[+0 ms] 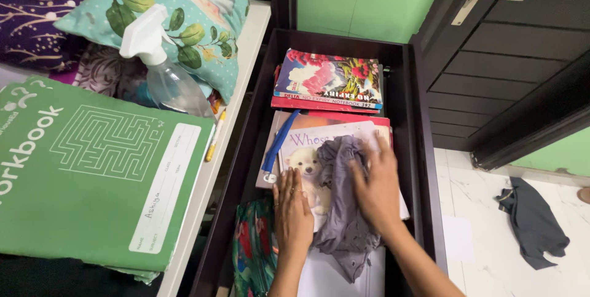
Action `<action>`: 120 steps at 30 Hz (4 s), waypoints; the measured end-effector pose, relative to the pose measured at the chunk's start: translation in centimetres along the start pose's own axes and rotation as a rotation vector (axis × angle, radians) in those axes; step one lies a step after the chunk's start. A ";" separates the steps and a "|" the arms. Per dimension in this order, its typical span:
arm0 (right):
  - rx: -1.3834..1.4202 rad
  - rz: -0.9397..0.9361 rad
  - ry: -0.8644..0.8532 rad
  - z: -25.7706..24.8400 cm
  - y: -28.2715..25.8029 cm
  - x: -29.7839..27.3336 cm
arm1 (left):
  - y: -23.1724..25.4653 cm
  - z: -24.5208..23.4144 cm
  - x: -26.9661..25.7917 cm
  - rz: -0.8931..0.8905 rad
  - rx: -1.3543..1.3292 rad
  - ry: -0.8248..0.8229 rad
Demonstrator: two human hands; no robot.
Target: The person organizes books and stationery in a drawer, moving items like a cloth, a book about a polar bear, and various notebooks into different stacks and containers.
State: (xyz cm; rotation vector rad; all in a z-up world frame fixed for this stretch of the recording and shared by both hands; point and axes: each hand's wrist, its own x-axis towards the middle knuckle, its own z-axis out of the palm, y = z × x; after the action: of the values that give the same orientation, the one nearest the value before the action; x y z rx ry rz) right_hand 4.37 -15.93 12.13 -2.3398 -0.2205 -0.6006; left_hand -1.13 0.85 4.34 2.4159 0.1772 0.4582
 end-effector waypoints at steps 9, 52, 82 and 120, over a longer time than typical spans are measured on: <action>-0.130 -0.027 -0.271 5.5 0.7 0.6 | -1.5 1.1 1.6 0.105 0.109 -0.038; -0.059 0.018 -0.115 4.9 5.6 2.2 | 0.1 5.1 6.4 0.215 0.359 -0.108; 0.125 -0.162 -0.347 13.6 1.2 4.7 | 0.9 -1.2 12.6 -0.192 0.138 -0.145; 0.093 -0.112 -0.393 8.9 -0.9 1.3 | -2.5 0.2 12.6 -0.381 -0.268 -0.239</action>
State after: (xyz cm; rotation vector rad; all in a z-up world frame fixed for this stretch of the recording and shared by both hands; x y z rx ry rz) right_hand 8.43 -9.32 7.53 -2.3461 -0.5495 -0.1714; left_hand 10.63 5.64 6.11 2.0869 0.4311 0.0160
